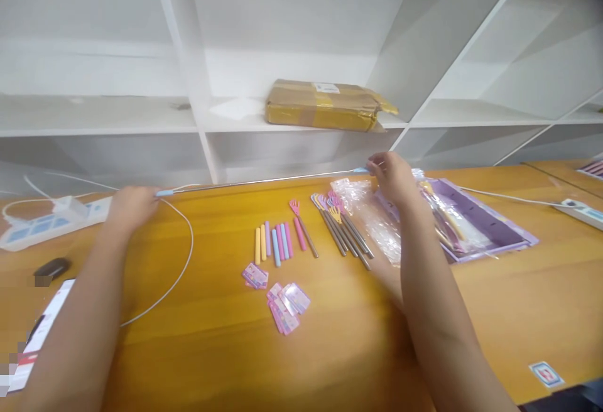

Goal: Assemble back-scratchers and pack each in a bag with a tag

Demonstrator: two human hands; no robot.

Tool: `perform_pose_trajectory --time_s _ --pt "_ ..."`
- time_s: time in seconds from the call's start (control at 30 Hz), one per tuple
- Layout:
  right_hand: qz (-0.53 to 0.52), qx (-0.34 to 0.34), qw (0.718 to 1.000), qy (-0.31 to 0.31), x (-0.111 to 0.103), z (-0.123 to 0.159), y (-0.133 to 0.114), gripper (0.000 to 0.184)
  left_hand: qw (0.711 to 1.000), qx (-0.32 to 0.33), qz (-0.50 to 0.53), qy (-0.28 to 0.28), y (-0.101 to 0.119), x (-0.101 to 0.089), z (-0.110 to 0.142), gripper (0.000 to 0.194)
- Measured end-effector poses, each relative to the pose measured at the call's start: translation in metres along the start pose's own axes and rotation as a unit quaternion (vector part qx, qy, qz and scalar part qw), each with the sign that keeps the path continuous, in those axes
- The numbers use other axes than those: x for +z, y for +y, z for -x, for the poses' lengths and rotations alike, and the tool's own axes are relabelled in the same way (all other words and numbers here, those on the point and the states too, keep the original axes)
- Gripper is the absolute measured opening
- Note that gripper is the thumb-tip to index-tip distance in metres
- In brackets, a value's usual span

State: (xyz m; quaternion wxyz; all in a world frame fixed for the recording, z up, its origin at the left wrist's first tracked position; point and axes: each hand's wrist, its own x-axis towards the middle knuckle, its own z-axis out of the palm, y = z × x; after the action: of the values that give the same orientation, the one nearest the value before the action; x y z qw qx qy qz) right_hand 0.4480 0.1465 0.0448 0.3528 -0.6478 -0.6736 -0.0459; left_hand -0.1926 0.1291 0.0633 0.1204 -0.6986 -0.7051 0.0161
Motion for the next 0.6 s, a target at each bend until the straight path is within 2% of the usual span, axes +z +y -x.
perform_pose_trajectory --time_s 0.17,0.3,0.4,0.6 --pt "-0.009 -0.031 0.998 -0.055 0.000 -0.001 0.004 0.037 1.000 0.001 -0.006 0.004 0.003 -0.003 0.003 0.027" --pt "-0.022 -0.012 0.995 -0.096 -0.005 0.001 -0.003 0.038 1.000 0.000 -0.020 0.011 0.000 -0.006 0.006 0.029" --pt "-0.005 -0.008 0.995 -0.099 -0.011 0.003 -0.009 0.033 1.000 0.001 -0.026 0.013 -0.002 -0.009 0.007 0.029" --pt "0.074 -0.066 0.992 -0.077 -0.015 0.003 -0.008 0.036 0.999 -0.010 -0.038 0.016 -0.005 -0.015 0.006 0.029"
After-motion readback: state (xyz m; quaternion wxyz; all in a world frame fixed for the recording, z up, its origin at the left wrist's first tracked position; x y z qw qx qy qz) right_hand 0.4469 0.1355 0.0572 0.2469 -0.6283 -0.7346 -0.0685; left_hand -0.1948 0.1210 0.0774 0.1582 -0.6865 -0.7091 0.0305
